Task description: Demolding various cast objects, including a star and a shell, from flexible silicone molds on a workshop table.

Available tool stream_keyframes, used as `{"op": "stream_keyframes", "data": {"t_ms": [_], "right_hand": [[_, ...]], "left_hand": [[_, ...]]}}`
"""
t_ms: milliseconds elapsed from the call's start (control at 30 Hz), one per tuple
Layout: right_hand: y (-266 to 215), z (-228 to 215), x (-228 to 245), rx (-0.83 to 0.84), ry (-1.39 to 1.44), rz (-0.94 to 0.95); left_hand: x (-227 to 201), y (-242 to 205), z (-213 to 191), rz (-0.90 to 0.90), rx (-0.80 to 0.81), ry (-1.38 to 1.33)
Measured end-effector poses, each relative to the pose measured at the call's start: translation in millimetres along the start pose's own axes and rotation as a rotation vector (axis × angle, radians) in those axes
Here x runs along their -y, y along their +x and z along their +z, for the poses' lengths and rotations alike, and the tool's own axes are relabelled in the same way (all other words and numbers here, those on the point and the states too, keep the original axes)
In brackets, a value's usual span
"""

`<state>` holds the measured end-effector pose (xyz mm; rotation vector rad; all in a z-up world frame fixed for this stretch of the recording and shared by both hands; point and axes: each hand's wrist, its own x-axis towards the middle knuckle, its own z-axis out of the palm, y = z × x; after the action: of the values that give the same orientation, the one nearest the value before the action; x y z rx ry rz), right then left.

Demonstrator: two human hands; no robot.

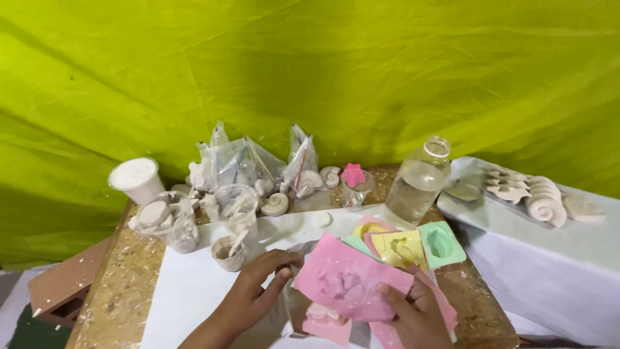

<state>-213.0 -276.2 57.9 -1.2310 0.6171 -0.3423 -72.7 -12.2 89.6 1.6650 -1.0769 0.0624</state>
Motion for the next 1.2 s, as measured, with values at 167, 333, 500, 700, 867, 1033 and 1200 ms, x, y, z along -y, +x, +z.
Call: {"op": "stream_keyframes", "data": {"t_ms": [167,333,500,700,867,1033,1200], "right_hand": [[-7,44,0,0.064,-0.076,0.155],[-10,52,5,0.079,0.066,0.117],[5,33,-30,-0.066,-0.163,-0.118],[-10,38,-21,0.122,-0.164,-0.510],[-3,31,-27,0.220,-0.171,-0.781],[-3,33,-29,0.339,-0.183,-1.029],[-8,35,-33,0.249,-0.035,-1.116]], "left_hand": [[10,-6,-2,-0.396,0.004,-0.363],[11,-8,3,-0.533,0.096,-0.515],[19,-12,17,-0.425,0.061,-0.694],[23,-14,22,-0.549,-0.042,-0.683],[17,-12,17,-0.672,-0.117,-0.726],[12,-10,14,-0.553,-0.165,-0.817],[14,-12,11,-0.611,-0.246,-0.775]]}}
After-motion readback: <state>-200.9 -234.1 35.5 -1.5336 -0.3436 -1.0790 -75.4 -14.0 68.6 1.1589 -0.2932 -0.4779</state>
